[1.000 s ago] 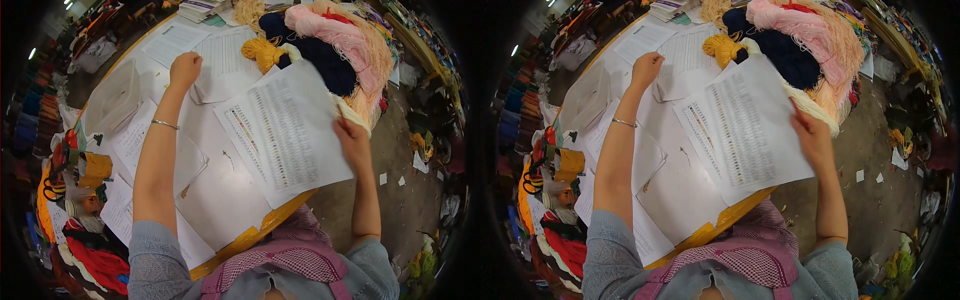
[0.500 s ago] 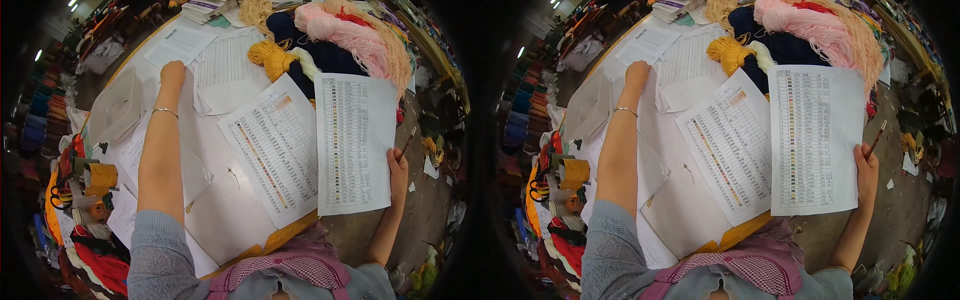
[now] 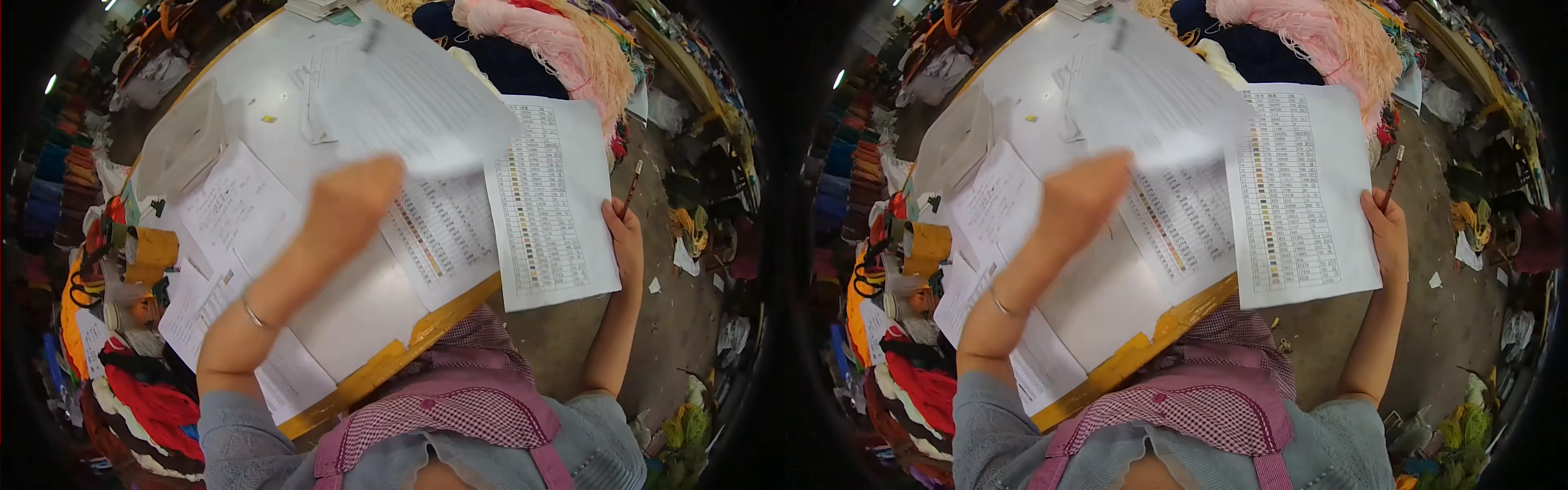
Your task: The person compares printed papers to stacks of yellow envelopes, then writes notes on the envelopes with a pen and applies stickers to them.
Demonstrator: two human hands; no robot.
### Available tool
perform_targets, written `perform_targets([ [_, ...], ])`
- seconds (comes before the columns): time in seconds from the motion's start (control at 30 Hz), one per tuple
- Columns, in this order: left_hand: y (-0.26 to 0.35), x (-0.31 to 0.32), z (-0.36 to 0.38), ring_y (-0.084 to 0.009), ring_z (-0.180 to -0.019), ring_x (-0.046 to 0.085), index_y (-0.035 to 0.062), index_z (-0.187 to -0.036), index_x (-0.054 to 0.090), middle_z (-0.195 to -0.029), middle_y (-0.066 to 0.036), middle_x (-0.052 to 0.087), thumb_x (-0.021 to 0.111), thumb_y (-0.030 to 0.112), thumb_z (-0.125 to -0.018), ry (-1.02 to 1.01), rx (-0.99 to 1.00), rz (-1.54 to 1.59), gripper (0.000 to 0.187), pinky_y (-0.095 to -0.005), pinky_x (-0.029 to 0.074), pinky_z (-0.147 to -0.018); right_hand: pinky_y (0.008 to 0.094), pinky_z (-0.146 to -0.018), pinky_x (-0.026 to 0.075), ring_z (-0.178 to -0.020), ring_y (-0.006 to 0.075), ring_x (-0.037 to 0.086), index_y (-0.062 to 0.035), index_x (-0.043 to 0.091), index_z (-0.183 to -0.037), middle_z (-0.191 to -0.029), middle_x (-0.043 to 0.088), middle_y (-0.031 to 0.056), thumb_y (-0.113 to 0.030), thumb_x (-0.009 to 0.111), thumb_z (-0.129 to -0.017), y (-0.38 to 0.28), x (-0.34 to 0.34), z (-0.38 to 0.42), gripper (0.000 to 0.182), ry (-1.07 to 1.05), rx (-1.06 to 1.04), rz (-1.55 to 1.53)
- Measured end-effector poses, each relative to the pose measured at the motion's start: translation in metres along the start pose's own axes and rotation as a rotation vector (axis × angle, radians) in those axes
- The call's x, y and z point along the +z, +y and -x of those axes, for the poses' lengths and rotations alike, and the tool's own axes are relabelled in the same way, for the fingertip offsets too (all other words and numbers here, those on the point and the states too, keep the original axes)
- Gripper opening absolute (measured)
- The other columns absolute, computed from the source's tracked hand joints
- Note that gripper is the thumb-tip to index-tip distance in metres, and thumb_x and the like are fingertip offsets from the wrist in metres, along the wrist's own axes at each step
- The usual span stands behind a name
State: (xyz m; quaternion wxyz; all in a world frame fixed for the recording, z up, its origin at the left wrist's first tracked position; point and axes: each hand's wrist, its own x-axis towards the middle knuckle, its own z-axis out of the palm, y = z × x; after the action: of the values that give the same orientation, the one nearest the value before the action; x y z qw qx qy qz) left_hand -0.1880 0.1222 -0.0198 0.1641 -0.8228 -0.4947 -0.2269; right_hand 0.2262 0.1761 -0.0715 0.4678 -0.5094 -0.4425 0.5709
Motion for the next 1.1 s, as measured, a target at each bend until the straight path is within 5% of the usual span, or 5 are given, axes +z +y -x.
perform_targets([
  [0.2,0.080,0.000,0.053,-0.0265,-0.095,0.063,-0.0009,-0.104,0.057,-0.104,-0.015,0.063,0.067,0.016,-0.081,-0.302,-0.145,0.419,0.030,-0.0365,0.054,-0.078,0.0176,-0.060,0.043,-0.067,0.0003,0.053,-0.0002,0.063,-0.099,-0.082,0.063,-0.0048,-0.018,0.057,-0.097,0.009,-0.022,-0.001,0.019,0.007,-0.104,0.249],
  [0.4,0.045,0.032,0.041,-0.0275,-0.118,0.052,-0.0091,-0.131,0.044,-0.136,-0.023,0.045,0.077,0.022,-0.080,0.123,-1.384,1.108,0.069,-0.0389,0.041,-0.102,0.0191,-0.059,0.038,-0.066,0.0001,0.045,-0.0027,0.061,-0.090,-0.077,0.055,-0.0083,-0.018,0.058,-0.096,0.015,-0.017,0.002,0.017,-0.029,-0.154,0.259],
  [0.63,0.048,0.056,0.038,-0.0282,-0.089,0.064,-0.0120,-0.124,0.051,-0.108,-0.018,0.065,0.073,0.019,-0.082,-0.042,-1.207,1.489,0.056,-0.0425,0.050,-0.078,0.0192,-0.059,0.035,-0.066,0.0001,0.042,-0.0050,0.058,-0.085,-0.075,0.051,-0.0097,-0.016,0.060,-0.095,0.007,0.003,0.012,0.015,-0.051,-0.197,0.258],
  [0.8,-0.003,0.026,0.082,-0.0250,-0.085,0.063,-0.0115,-0.099,0.059,-0.088,-0.020,0.067,0.064,0.024,-0.088,0.279,-0.960,0.489,0.037,-0.0377,0.049,-0.078,0.0186,-0.061,0.037,-0.069,0.0002,0.044,-0.0039,0.060,-0.088,-0.079,0.052,-0.0093,-0.015,0.060,-0.094,0.004,0.005,0.019,0.012,-0.094,-0.188,0.246],
  [1.1,0.004,-0.135,0.133,-0.0181,-0.104,0.060,-0.0028,-0.119,0.057,-0.117,-0.010,0.063,0.063,0.015,-0.092,0.667,-1.137,1.137,0.033,-0.0289,0.045,-0.093,0.0186,-0.060,0.043,-0.067,0.0014,0.051,-0.0016,0.063,-0.097,-0.081,0.059,-0.0059,-0.015,0.059,-0.096,-0.001,0.046,0.019,0.014,-0.251,-0.149,0.067],
])
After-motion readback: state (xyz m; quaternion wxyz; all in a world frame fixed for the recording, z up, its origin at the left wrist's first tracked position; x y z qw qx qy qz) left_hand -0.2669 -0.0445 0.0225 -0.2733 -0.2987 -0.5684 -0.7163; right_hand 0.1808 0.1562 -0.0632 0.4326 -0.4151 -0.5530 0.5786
